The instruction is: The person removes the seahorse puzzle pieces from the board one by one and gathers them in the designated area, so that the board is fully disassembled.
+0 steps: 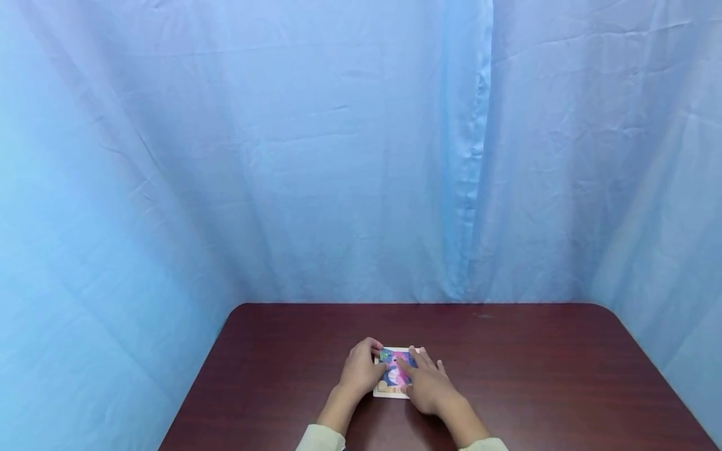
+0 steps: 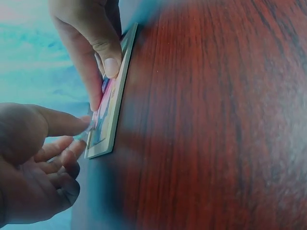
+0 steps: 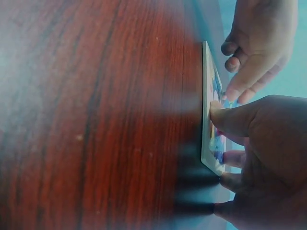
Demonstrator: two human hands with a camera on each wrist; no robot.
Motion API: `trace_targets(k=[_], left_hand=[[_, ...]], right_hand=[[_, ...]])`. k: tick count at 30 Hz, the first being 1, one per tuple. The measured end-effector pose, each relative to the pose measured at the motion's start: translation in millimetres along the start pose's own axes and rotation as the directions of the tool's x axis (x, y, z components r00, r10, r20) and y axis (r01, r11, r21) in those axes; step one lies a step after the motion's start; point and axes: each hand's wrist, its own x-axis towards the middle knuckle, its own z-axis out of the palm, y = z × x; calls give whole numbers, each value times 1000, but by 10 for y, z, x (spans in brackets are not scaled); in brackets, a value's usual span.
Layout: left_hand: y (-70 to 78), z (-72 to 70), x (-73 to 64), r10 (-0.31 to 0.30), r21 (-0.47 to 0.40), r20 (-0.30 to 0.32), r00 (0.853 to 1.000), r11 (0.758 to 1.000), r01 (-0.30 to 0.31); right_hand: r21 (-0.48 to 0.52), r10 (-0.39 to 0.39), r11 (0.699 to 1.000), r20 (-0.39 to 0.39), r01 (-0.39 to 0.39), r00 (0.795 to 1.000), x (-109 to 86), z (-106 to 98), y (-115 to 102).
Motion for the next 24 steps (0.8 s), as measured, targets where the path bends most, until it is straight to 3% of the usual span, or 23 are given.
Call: trace_targets(k=[10, 17, 24], left_hand=[[-101, 71, 23, 46, 43, -53, 998, 998, -43], [-130, 75, 53, 10, 53, -97, 995, 999, -5], [-156, -26, 76, -15, 23, -117, 993, 1000, 18]], right_hand=[[33, -31, 999, -10, 31, 999, 4, 62, 11], [31, -20, 999, -16, 21, 1000, 23, 110, 72], [26, 23, 999, -2, -23, 1000, 13, 24, 23]])
